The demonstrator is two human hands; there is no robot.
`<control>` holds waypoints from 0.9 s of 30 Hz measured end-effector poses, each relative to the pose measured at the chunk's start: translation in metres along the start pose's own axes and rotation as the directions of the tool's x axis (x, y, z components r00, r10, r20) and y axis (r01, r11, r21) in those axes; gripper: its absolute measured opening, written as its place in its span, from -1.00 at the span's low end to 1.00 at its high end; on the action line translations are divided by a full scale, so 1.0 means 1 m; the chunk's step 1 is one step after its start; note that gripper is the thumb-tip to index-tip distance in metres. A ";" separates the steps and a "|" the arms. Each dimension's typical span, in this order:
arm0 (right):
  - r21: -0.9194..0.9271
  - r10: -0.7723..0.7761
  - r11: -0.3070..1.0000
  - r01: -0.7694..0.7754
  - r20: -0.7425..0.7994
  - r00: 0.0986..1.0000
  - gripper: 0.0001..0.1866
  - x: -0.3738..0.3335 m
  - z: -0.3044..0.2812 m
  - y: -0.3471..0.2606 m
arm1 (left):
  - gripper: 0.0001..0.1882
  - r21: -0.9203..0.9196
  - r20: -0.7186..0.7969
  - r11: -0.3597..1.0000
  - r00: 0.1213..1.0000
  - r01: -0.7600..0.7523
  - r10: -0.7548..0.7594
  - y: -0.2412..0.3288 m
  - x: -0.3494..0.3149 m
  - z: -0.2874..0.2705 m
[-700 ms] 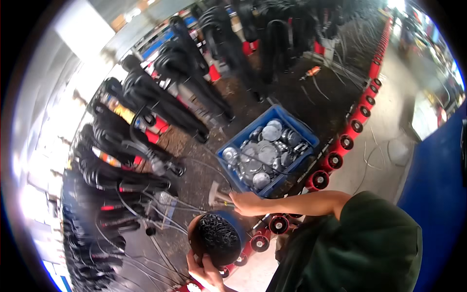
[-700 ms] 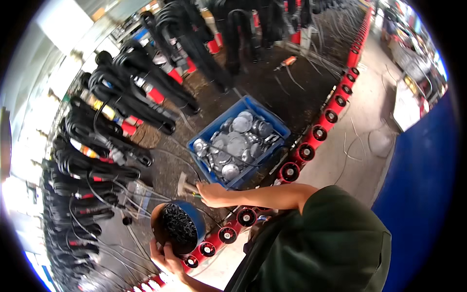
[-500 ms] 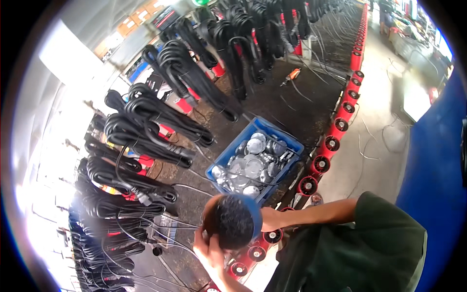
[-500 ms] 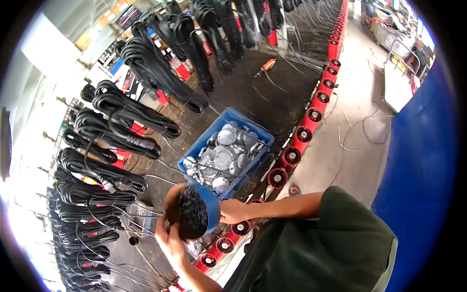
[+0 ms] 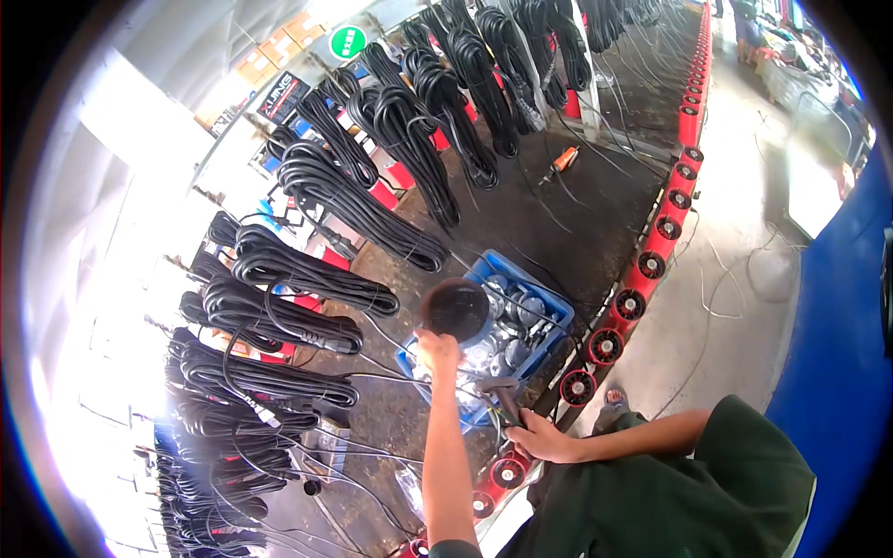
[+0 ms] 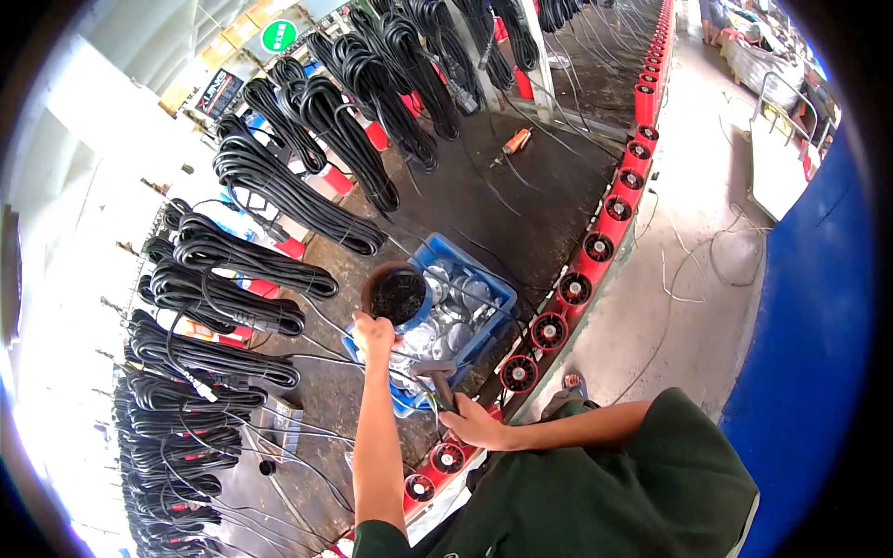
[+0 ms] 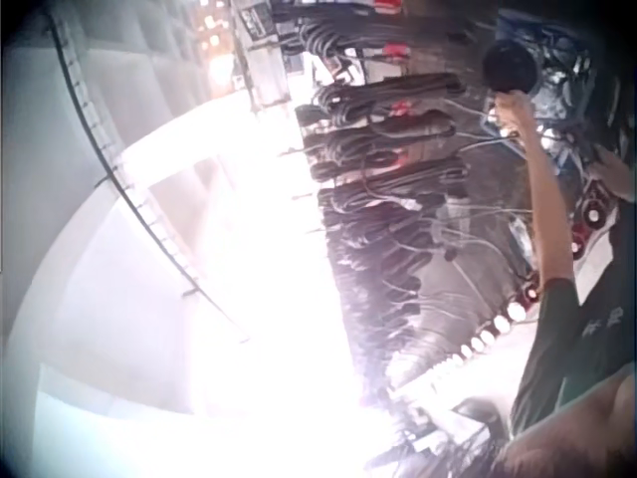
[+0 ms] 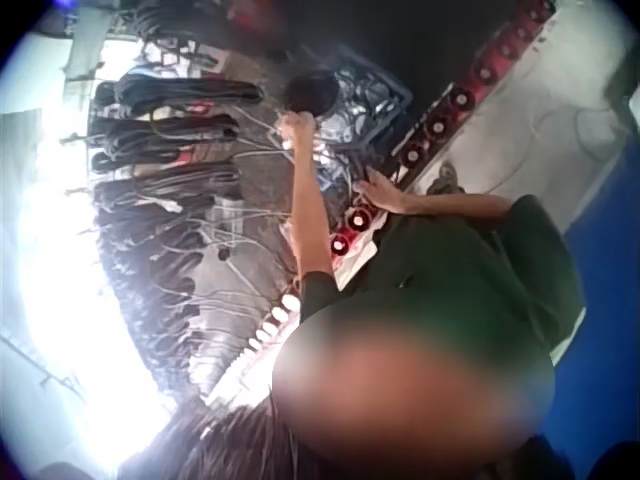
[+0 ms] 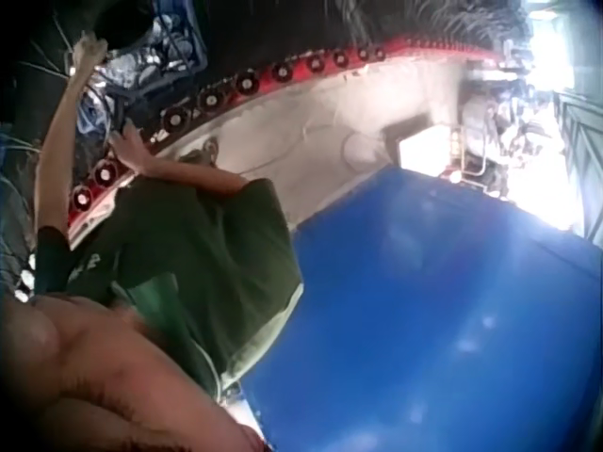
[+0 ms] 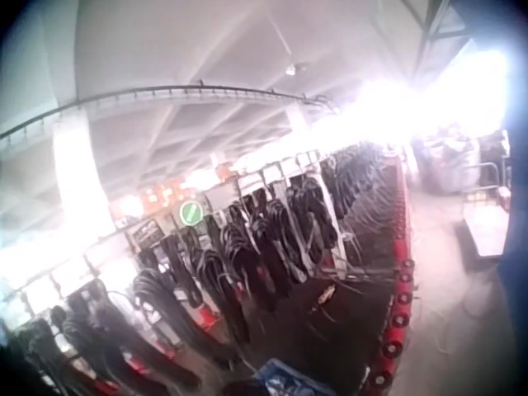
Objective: The person assembles metal components by placing round metal lids onto a series of red cylinders and securing them by hand or using a hammer.
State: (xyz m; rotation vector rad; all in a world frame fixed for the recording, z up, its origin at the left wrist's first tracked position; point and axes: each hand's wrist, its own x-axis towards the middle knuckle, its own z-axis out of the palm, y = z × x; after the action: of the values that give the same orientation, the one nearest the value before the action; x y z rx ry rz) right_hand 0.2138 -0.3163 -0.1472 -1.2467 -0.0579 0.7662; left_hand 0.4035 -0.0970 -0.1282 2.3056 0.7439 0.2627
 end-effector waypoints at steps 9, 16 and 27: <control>0.232 0.074 0.972 -0.037 -0.156 0.985 -0.79 0.066 -0.029 -0.020 | -0.71 -0.100 0.160 0.975 0.970 0.200 -0.183 0.006 0.041 0.052; 0.052 0.044 0.998 -0.024 -0.423 0.905 -0.75 0.157 -0.099 -0.035 | -0.48 -0.336 0.476 0.918 0.879 0.213 -0.030 -0.035 0.074 0.066; -0.887 -0.377 0.461 -0.016 -0.213 0.901 -0.60 -0.048 -0.181 -0.069 | -0.67 -0.520 -0.249 0.789 0.942 -0.326 0.224 0.018 -0.119 0.047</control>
State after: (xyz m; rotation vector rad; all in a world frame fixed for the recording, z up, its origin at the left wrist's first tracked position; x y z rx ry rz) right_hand 0.2904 -0.5005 -0.1339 -2.3468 -0.2998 0.2229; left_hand 0.3317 -0.2026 -0.1488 1.8267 0.3347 0.7273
